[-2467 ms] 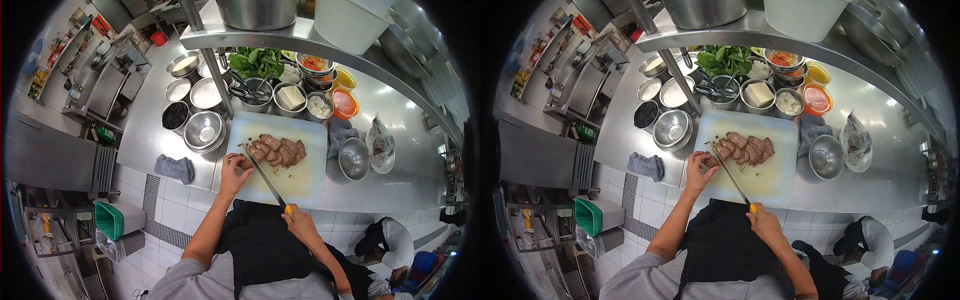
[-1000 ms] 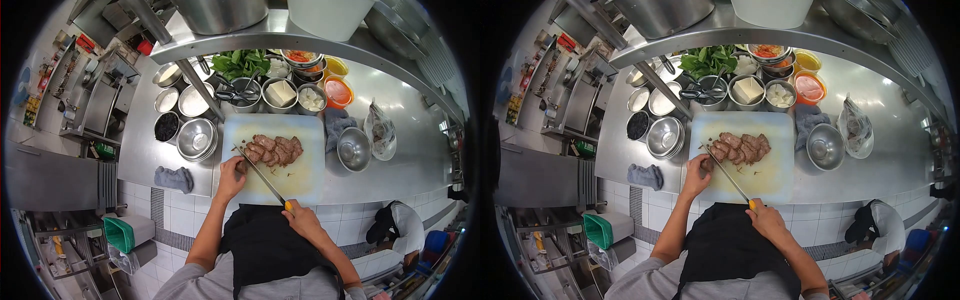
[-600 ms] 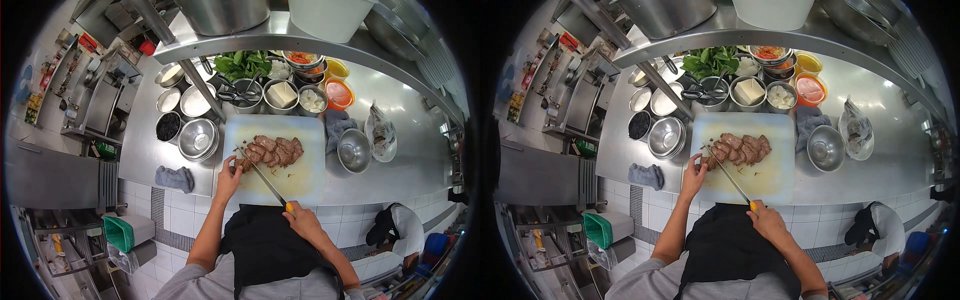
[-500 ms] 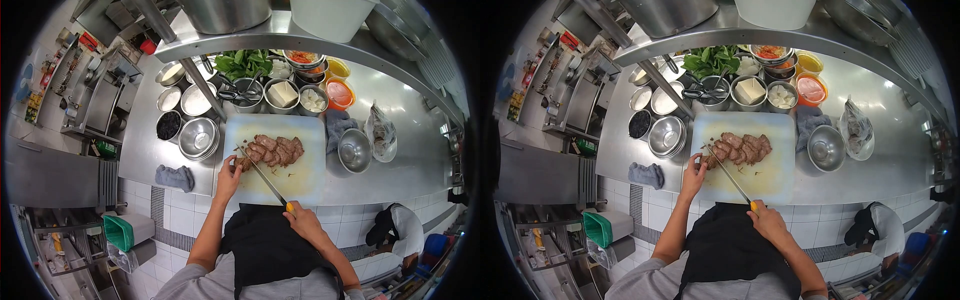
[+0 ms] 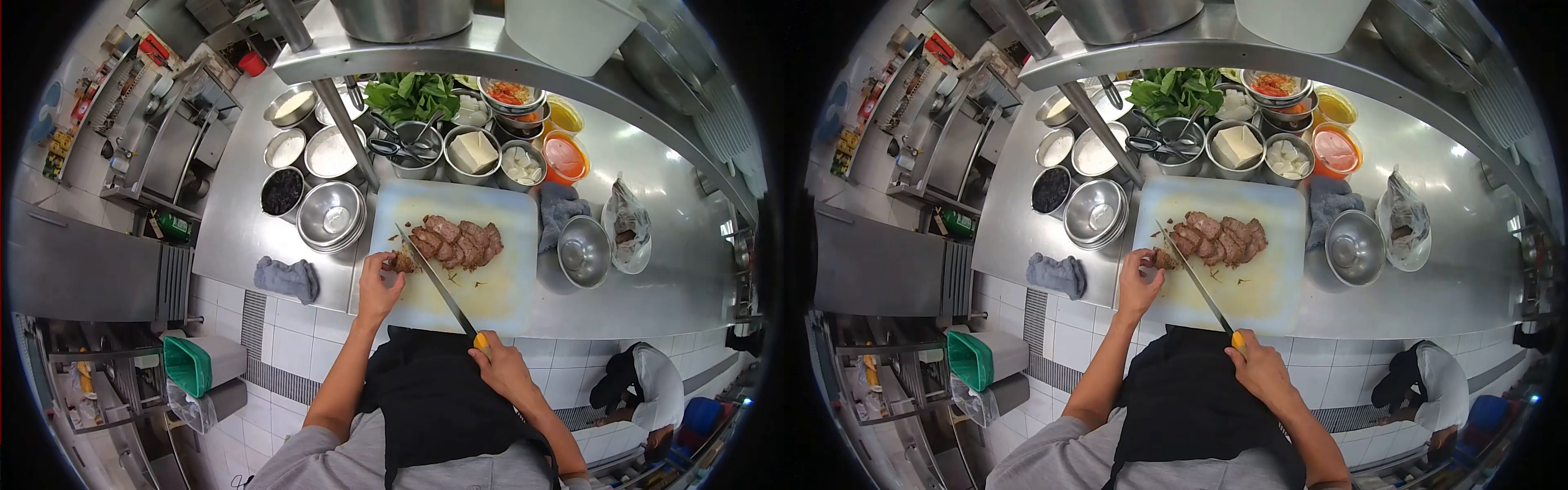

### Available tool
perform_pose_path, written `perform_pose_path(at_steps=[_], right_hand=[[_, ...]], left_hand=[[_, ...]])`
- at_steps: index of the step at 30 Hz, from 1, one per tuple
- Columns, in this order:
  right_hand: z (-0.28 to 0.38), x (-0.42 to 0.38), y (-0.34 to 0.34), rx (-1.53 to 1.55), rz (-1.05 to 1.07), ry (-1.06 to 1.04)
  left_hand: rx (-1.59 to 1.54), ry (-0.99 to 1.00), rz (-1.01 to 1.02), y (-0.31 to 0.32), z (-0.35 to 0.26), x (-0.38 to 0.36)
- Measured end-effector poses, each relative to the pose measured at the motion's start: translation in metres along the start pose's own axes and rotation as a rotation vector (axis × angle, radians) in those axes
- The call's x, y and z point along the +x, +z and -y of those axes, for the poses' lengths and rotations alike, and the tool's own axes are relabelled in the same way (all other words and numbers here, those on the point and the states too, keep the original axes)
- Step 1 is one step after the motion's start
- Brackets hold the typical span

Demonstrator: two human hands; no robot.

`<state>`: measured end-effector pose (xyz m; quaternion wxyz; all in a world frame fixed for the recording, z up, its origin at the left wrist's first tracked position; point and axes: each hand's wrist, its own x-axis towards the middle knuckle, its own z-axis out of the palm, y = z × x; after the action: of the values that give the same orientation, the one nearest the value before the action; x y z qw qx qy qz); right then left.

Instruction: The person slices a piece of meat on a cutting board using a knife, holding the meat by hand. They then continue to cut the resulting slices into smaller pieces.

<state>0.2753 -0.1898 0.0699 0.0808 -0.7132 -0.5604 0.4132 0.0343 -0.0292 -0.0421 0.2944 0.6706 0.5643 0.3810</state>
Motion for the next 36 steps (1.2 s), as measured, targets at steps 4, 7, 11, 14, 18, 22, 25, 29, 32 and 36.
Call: perform_pose_path(at_steps=[4, 7, 11, 14, 18, 22, 25, 29, 32, 36], right_hand=[[0.003, -0.004, -0.003, 0.001, -0.029, -0.067], [0.010, -0.006, -0.007, 0.007, -0.014, -0.078], [0.015, -0.010, -0.013, -0.024, -0.013, -0.078], [0.015, -0.014, -0.017, -0.058, 0.026, -0.047], [0.017, -0.020, -0.026, -0.083, 0.034, -0.079], [0.011, -0.023, -0.025, -0.096, 0.034, -0.101], [0.011, -0.025, -0.028, -0.109, 0.069, -0.067], [0.014, -0.025, -0.032, -0.119, 0.082, -0.063], [0.017, -0.026, -0.035, -0.135, 0.097, -0.040], [0.026, -0.026, -0.043, -0.160, 0.161, -0.011]], left_hand=[[0.007, -0.016, 0.010, 0.001, 0.000, 0.002], [0.032, 0.058, 0.008, 0.003, 0.004, 0.002], [0.016, 0.107, -0.026, 0.005, 0.005, -0.001], [0.015, 0.122, -0.026, 0.005, 0.009, -0.003], [0.025, 0.156, -0.024, 0.004, 0.011, -0.001], [0.048, 0.134, 0.029, 0.004, 0.016, 0.000], [0.070, 0.158, 0.024, 0.004, 0.013, 0.001], [0.069, 0.158, 0.018, 0.005, 0.012, 0.001], [0.082, 0.165, 0.033, 0.003, 0.011, 0.004], [0.072, 0.169, 0.065, 0.001, 0.015, 0.008]])
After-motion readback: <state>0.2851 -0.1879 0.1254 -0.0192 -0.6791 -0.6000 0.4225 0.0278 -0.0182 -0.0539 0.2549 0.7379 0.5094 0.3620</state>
